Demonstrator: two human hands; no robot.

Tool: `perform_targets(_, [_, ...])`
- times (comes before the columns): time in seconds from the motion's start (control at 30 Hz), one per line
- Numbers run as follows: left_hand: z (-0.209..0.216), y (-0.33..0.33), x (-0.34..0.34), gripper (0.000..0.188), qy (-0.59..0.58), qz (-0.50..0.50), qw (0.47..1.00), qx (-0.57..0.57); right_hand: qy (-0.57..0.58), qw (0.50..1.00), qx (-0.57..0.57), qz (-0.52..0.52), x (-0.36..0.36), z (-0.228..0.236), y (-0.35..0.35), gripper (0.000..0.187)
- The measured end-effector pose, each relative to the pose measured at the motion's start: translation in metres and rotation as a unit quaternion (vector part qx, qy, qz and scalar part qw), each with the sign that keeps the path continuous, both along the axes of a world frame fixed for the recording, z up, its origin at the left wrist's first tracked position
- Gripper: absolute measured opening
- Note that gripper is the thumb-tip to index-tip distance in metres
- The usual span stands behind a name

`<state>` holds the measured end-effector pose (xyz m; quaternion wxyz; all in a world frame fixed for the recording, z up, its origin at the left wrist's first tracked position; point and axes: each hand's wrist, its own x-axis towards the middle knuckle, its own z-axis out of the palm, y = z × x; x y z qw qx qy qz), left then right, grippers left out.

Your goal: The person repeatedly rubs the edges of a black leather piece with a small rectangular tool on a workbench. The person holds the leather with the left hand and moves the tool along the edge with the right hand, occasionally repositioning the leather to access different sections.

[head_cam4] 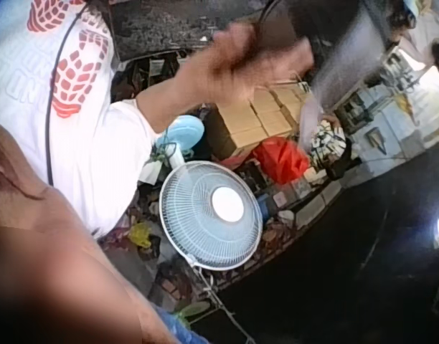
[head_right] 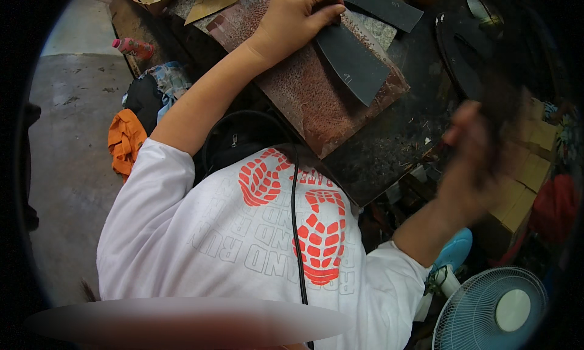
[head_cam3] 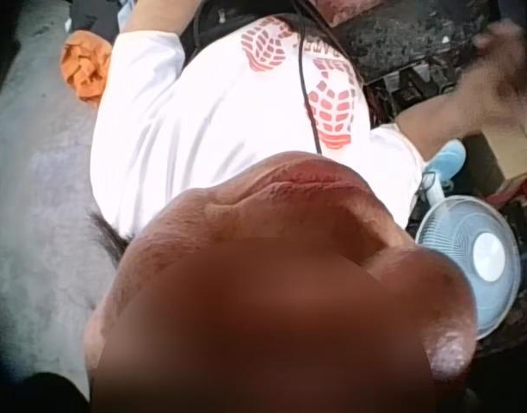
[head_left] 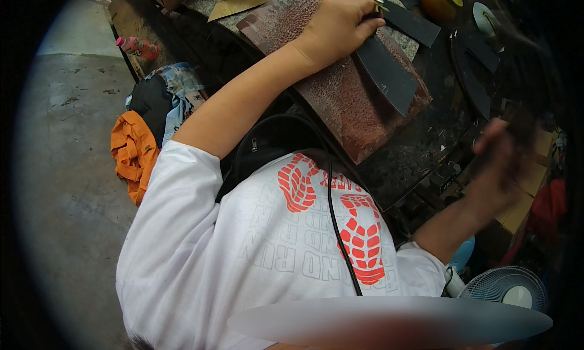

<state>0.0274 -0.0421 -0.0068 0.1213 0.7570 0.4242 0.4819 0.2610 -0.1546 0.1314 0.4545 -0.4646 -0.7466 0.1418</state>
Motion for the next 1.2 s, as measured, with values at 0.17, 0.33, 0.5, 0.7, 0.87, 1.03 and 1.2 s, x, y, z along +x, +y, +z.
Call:
perform_targets(0.17, [-0.001, -0.009, 0.011, 0.013, 0.055, -0.018, 0.99, 0.13, 0.053, 0.997, -0.019, 0.056, -0.007, -0.013, 0.002, 0.052])
perform_targets(0.33, [-0.005, -0.01, 0.009, 0.013, 0.01, 0.031, 0.998, 0.047, -0.118, 0.979, -0.139, -0.095, 0.012, -0.098, -0.007, 0.051])
perform_targets(0.5, [-0.009, 0.006, -0.003, 0.017, -0.3, -0.049, 0.893, -0.332, -0.194, 0.964, -0.154, -0.101, 0.014, -0.101, -0.019, 0.049])
perform_targets(0.7, [-0.009, 0.0, 0.0, 0.017, -0.243, -0.06, 0.94, -0.233, -0.192, 0.967, -0.13, -0.107, 0.014, -0.108, -0.016, 0.048])
perform_targets(0.87, [-0.004, -0.005, 0.002, 0.019, -0.091, -0.024, 0.991, -0.098, -0.109, 0.984, -0.05, -0.129, 0.017, -0.042, -0.022, 0.041])
perform_targets(1.03, [0.0, -0.011, 0.008, 0.013, 0.039, -0.027, 0.995, 0.089, 0.114, 0.987, 0.107, 0.036, -0.002, 0.002, -0.017, 0.054])
perform_targets(1.2, [-0.003, -0.009, 0.015, 0.014, 0.036, -0.016, 0.993, 0.109, -0.095, 0.983, -0.126, -0.096, -0.001, -0.078, -0.008, 0.043])
